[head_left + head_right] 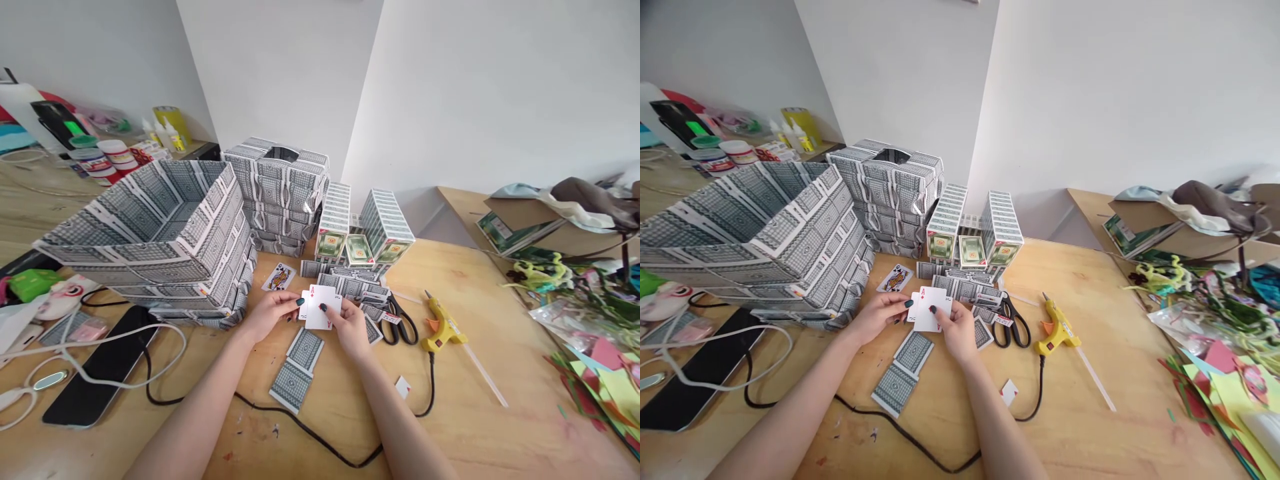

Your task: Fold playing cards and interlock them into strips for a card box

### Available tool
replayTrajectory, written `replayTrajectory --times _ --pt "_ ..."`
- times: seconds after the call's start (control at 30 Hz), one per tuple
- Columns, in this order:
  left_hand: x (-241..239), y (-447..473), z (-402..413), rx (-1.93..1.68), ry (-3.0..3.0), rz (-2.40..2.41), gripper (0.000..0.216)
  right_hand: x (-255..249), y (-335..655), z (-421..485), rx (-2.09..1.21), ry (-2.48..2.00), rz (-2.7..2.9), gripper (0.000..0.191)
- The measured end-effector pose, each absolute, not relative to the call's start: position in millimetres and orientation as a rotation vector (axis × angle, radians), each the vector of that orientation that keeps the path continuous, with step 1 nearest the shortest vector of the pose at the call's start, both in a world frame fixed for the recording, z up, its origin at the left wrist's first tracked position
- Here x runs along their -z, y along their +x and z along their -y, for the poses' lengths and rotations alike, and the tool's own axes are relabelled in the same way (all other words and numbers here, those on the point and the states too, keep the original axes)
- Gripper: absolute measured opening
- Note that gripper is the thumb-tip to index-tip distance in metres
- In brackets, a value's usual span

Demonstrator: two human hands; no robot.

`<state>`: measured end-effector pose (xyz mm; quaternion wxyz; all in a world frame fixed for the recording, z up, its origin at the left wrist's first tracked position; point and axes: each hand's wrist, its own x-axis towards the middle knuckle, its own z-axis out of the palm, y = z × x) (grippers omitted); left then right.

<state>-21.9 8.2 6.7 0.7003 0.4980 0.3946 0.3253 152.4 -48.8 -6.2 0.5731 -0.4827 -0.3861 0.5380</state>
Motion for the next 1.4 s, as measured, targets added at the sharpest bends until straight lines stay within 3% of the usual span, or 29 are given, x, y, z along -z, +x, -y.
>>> replayTrajectory --times 0.6,1.4 --pt "-12.9 -3.0 2.1 -0.710 1.338 -1.018 0.032 10.5 145.4 50.0 -1.171 -1.248 0.873 0.028" --pt "-2.1 11.0 10.6 -0.974 1.443 -1.285 0.024 0.2 143.4 48.3 -1.280 -1.143 0.746 0.034"
